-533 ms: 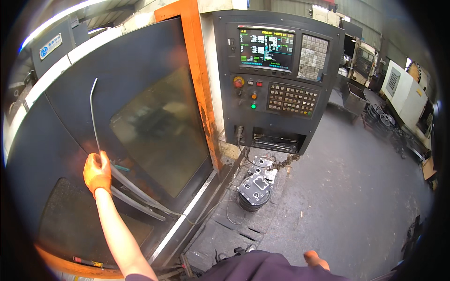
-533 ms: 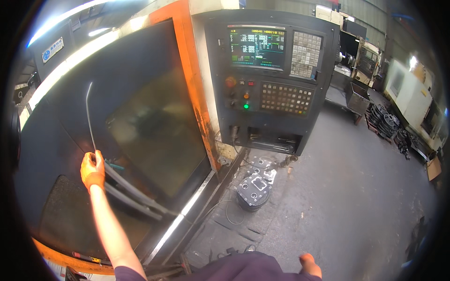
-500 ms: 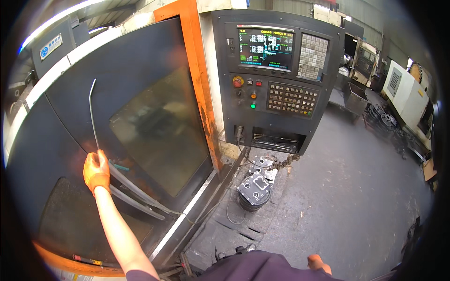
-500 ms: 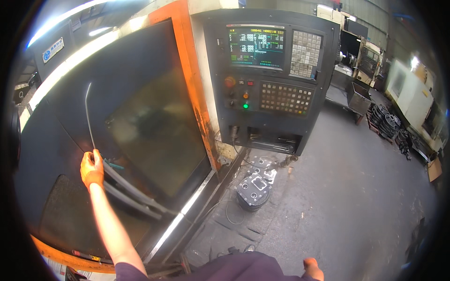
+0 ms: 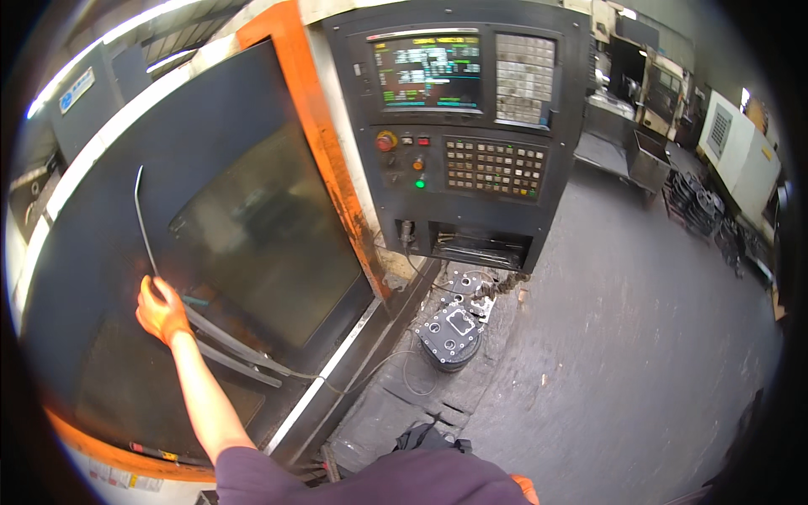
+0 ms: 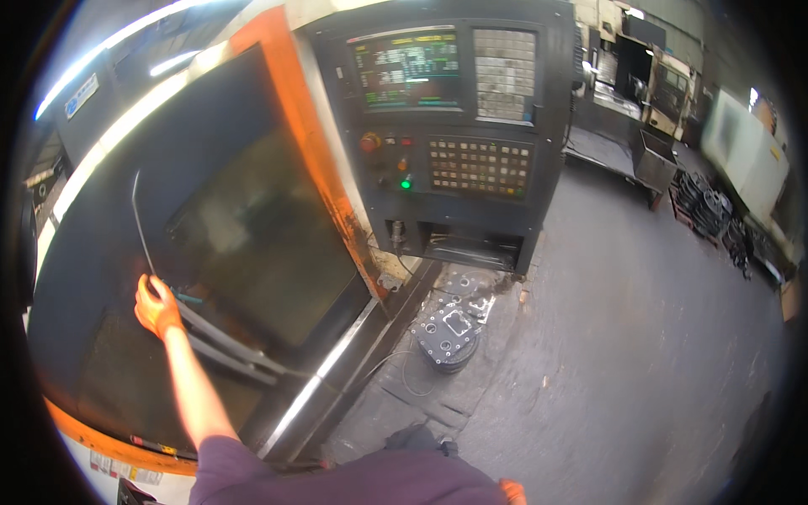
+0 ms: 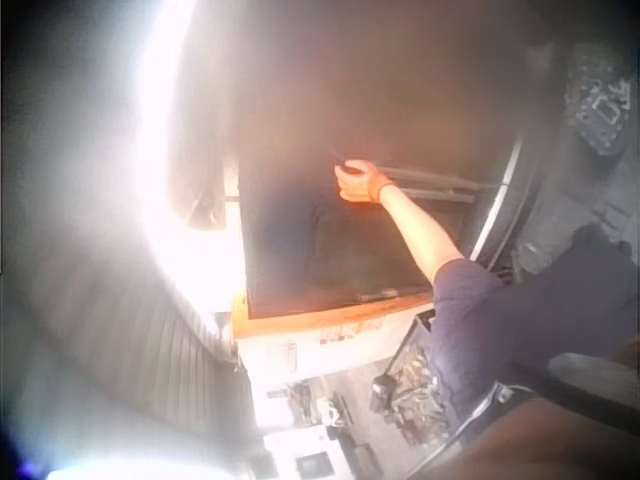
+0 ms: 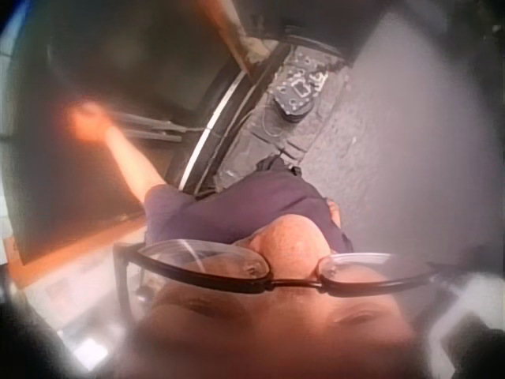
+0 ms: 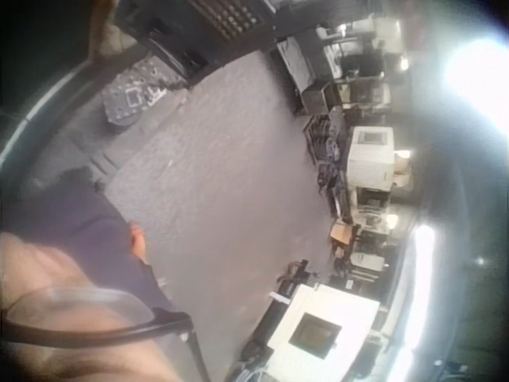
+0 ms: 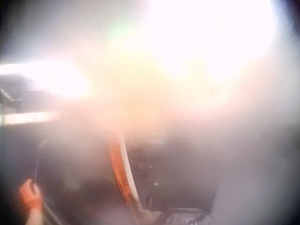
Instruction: The person opens a CNC machine door, walks through the workshop, and returns to the machine. They use a wrench to loosen and remove a metal part from a vise, then place it on the floor. They pick up another metal part, place it in the vise, and tighten it with the wrench before closing the machine door.
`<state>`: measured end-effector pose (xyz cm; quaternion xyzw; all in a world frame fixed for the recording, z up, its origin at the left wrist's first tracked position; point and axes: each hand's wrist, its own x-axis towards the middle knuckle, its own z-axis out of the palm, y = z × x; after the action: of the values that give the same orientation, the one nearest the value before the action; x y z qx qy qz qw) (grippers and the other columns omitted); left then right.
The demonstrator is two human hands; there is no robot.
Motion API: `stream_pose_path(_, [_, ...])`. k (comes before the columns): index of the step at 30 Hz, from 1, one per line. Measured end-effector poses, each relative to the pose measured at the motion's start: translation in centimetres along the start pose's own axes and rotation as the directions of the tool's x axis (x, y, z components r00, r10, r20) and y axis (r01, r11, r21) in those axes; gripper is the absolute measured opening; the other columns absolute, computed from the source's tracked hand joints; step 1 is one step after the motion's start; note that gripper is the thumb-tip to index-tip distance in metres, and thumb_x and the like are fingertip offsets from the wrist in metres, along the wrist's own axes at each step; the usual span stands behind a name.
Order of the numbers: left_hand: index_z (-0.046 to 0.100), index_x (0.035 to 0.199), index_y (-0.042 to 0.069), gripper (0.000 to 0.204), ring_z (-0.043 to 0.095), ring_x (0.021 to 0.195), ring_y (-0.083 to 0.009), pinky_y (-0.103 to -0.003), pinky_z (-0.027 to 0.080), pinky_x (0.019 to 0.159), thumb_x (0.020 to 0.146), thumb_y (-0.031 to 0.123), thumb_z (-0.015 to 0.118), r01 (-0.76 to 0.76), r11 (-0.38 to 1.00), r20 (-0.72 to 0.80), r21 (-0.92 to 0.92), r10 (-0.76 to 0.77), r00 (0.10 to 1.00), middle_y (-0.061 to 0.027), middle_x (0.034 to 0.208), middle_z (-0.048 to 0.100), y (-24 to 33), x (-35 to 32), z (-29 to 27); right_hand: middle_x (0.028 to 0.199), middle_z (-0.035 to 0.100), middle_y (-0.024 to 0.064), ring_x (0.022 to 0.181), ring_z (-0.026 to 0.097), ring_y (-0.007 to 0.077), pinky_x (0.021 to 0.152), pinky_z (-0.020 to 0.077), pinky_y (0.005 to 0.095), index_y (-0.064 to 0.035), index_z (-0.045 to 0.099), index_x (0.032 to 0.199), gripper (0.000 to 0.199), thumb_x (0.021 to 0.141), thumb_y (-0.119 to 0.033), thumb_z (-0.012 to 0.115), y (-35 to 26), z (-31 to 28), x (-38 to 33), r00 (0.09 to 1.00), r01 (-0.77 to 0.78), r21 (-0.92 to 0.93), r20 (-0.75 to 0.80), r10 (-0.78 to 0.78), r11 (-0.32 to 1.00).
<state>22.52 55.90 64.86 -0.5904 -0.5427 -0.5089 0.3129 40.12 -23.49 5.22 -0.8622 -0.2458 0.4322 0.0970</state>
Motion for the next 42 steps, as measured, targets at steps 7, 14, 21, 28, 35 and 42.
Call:
stream_pose_path(7, [0.034,0.152,-0.001,0.067,0.029,0.146,-0.0435,-0.05,0.026,0.119,0.099,0.032,0.059,0.1,0.836,0.434,-0.54,0.175,0.884,-0.028,0.158,0.028,11.7,-27.9,0.1,0.127,0.067,0.0162,0.111,0.068,0.0263,0.086,0.0558,0.0398,-0.002,0.058,0.127,0.032,0.102,-0.016,0.043,9.4,-1.3,4.6,0.953,-0.302,0.33,0.071,0.295,0.895])
stream_pose_path(14, [0.066,0.115,0.009,0.049,0.067,0.099,-0.0252,-0.041,0.053,0.087,0.094,0.05,0.052,0.238,0.971,0.55,-0.024,0.212,-0.808,-0.0108,0.111,0.07,15.4,-60.6,2.0,0.128,0.065,0.0151,0.11,0.067,0.0272,0.085,0.0523,0.0367,-0.0055,0.052,0.133,0.036,0.103,-0.024,0.044,6.5,-15.9,4.5,0.817,-0.063,0.995,0.096,0.568,-0.077])
stream_pose_path(21, [0.067,0.104,0.01,0.028,0.068,0.083,-0.0251,-0.039,0.054,0.076,0.09,0.032,0.061,0.137,0.72,0.218,-0.68,0.377,-0.9,-0.0099,0.09,0.071,23.8,-67.7,5.0,0.128,0.066,0.0133,0.108,0.069,0.0254,0.081,0.0565,0.038,-0.0038,0.055,0.13,0.034,0.105,-0.022,0.042,9.1,-22.0,8.6,0.816,-0.172,0.972,0.051,0.576,0.159])
stream_pose_path(28, [0.07,0.099,0.008,0.026,0.07,0.099,-0.0348,-0.044,0.052,0.087,0.089,0.028,0.056,0.047,0.699,0.256,-0.714,0.323,-0.911,-0.0178,0.101,0.073,50.5,-68.0,4.7,0.108,0.072,0.0123,0.095,0.071,0.0235,0.075,0.0567,0.0408,-0.0037,0.062,0.114,0.035,0.103,-0.027,0.038,15.3,-21.6,8.2,0.808,-0.39,0.782,0.037,0.589,0.486])
stream_pose_path(35, [0.058,0.135,0.011,0.056,0.055,0.129,-0.0374,-0.043,0.045,0.106,0.095,0.046,0.04,-0.077,0.708,0.583,-0.702,0.509,-0.633,-0.0237,0.136,0.059,70.6,-83.8,4.7,0.094,0.069,0.012,0.078,0.064,0.0231,0.063,0.049,0.038,-0.0044,0.063,0.105,0.03,0.098,-0.027,0.045,27.7,-31.0,15.5,0.83,-0.426,0.697,0.047,0.556,0.577])
stream_pose_path(42, [0.048,0.145,0.01,0.064,0.046,0.137,-0.0362,-0.043,0.038,0.113,0.095,0.05,0.042,0.204,0.876,0.639,-0.436,0.462,-0.615,-0.0231,0.146,0.049,82.0,-94.0,3.2,0.081,0.066,0.0116,0.062,0.057,0.0226,0.051,0.0412,0.0351,-0.0052,0.063,0.096,0.025,0.093,-0.028,0.052,53.3,-49.0,34.1,0.826,-0.443,0.633,0.013,0.564,0.635])
